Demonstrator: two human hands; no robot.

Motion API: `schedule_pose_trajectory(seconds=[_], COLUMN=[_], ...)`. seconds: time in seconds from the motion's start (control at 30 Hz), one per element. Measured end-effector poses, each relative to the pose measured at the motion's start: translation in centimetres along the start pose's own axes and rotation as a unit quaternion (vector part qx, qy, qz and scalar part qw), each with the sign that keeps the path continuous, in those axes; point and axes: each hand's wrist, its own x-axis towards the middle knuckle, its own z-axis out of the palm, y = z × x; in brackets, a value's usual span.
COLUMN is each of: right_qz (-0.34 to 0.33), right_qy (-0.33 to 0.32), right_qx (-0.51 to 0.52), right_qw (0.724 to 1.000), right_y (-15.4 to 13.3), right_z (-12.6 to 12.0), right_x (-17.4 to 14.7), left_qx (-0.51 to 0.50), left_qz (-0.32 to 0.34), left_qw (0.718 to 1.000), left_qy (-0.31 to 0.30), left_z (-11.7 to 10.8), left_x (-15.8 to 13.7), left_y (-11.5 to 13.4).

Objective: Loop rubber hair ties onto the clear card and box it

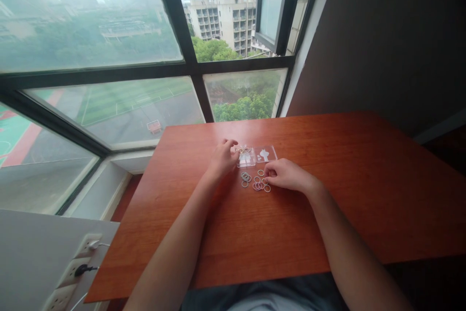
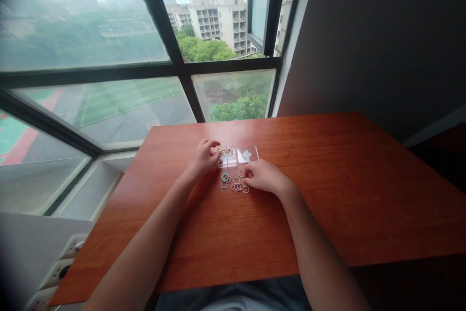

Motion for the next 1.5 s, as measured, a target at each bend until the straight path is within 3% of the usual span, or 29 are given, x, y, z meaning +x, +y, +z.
schedule_pose_trajectory(seconds=[0.23, 0.7, 1.23, 1.5], right_qz=[0.006, -0.021, -0.019, -0.051], right_qy=[-0.083, 0.024, -0.019, 0.017], right_qx=[-0.001, -0.091, -0.076, -0.07], right_qw=[0.997, 0.995, 0.997, 0.996], right_y=[-0.6, -1.5, -1.6, -1.5], right_z=[-0.6, 1.0, 0.8, 0.9], right_x=[-0.8, 0.0, 0.0, 0.1], left_qx=[0.0, -0.026, -0.015, -0.025], left_qz=[0.01, 0.042, 0.041, 0.048], left_qw=[1.0, 0.998, 0.998, 0.998], left_qy=[-0.028, -0.038, -0.035, -0.026], left_z=[-0.4, 0.0, -0.1, -0.1], left_x=[-0.1, 0.0, -0.1, 0.0], left_y=[0.3, -0.3, 0.0, -0.2])
